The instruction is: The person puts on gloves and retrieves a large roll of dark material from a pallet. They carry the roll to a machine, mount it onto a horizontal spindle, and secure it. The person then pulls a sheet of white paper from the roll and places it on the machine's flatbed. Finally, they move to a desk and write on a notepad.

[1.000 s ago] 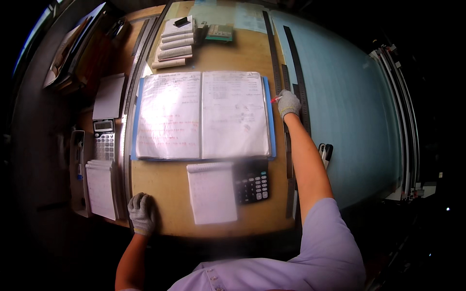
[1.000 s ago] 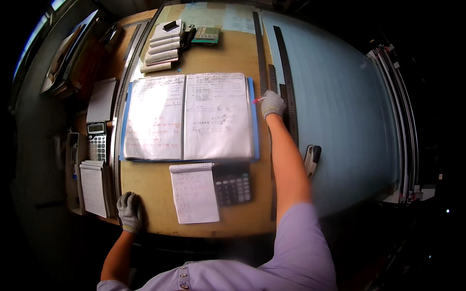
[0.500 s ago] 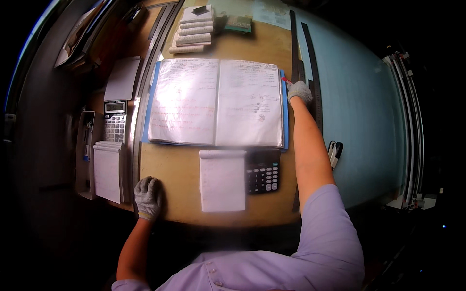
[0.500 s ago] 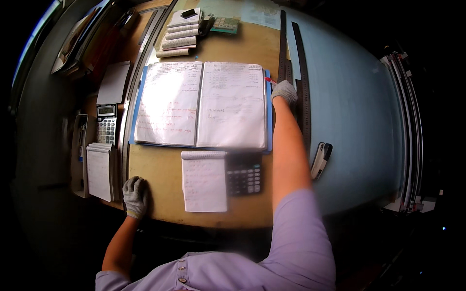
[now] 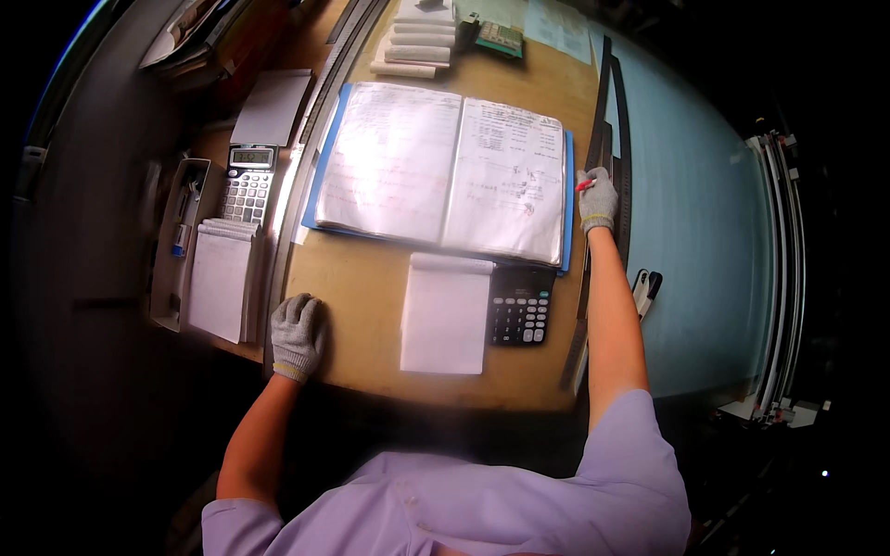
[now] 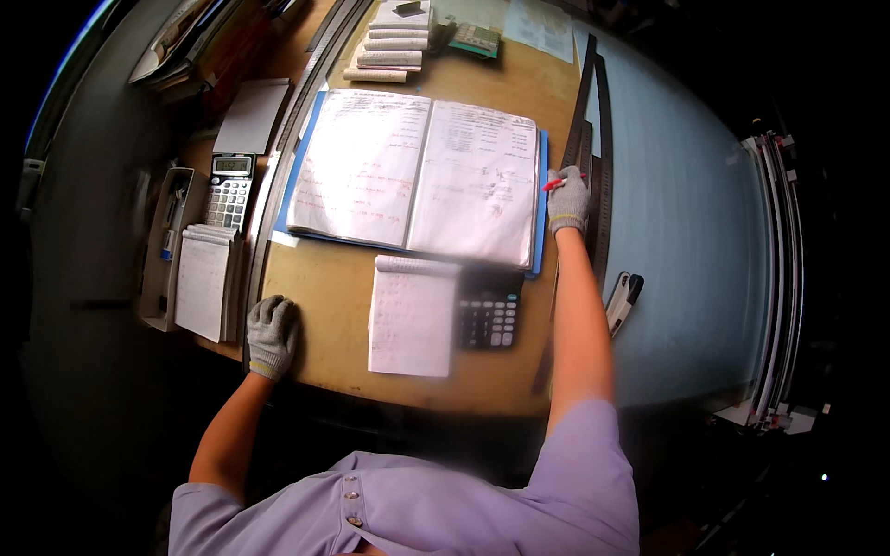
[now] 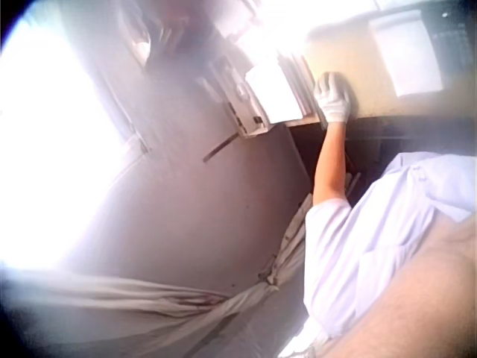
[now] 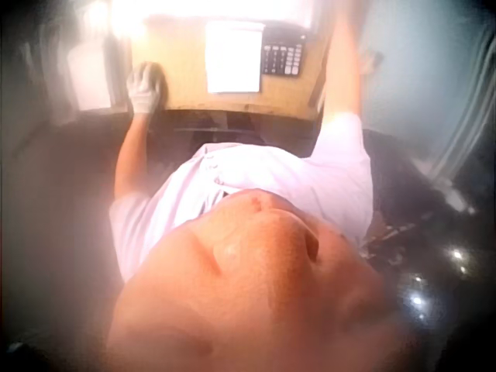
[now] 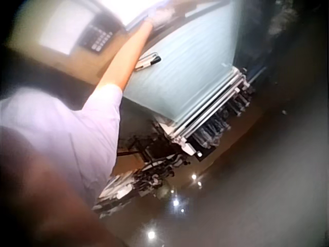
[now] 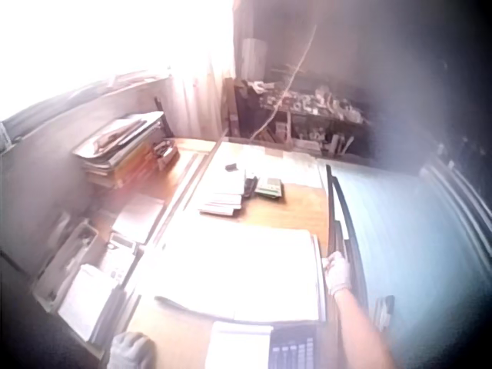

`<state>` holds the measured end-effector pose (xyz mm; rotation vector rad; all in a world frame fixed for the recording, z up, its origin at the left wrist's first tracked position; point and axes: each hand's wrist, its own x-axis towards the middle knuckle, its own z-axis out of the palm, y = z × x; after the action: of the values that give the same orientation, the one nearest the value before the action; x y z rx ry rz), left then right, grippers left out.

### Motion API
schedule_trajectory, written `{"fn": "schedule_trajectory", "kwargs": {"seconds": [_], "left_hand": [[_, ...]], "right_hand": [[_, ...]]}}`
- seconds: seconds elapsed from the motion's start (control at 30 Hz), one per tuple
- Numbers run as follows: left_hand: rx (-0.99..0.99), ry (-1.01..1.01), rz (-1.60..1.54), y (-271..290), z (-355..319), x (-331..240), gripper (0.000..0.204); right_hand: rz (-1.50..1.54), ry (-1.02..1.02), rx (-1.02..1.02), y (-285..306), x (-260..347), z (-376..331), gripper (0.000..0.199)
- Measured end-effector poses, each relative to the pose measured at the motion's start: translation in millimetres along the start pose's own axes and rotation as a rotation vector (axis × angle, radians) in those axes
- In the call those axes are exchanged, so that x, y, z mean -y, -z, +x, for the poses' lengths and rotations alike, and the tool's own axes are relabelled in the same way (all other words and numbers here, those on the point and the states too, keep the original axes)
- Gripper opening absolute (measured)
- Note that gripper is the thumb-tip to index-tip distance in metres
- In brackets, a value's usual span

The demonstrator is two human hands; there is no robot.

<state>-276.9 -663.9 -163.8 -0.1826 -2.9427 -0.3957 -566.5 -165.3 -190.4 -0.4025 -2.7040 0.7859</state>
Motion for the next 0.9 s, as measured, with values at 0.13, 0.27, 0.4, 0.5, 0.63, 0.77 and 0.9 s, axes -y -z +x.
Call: {"fn": "schedule_trajectory", "kwargs": {"seconds": [0.13,0.27,0.4,0.5,0.63,0.77,0.9], "left_hand": [[-0.026,-0.010,-0.017,0.4,-1.5,4.2,0.040],[-0.038,-0.031,0.005,-4.0,-0.7,13.3,0.043],[-0.059,0.074,-0.050,-8.1,14.8,17.8,0.050],[-0.097,0.299,-0.192,-19.2,53.7,21.8,0.052],[-0.117,0.587,-0.400,-41.3,103.5,28.9,0.050],[-0.137,0.462,-0.675,-36.8,119.8,27.1,0.050],[0.036,0.404,-1.361,2.5,133.1,-10.7,0.066]], "right_hand": [[0.058,0.083,0.105,24.2,64.0,-88.1,0.026],[0.194,0.303,0.159,20.1,140.7,-155.5,0.031],[0.094,0.398,0.293,-17.7,202.0,-197.2,0.047],[-0.100,0.352,0.397,-40.7,229.5,-213.4,0.059],[-0.305,0.358,0.297,-66.3,244.1,-228.4,0.078],[-0.365,0.218,0.400,-71.7,260.2,-228.0,0.083],[-0.492,0.211,0.366,-71.1,275.1,-227.0,0.057]]}}
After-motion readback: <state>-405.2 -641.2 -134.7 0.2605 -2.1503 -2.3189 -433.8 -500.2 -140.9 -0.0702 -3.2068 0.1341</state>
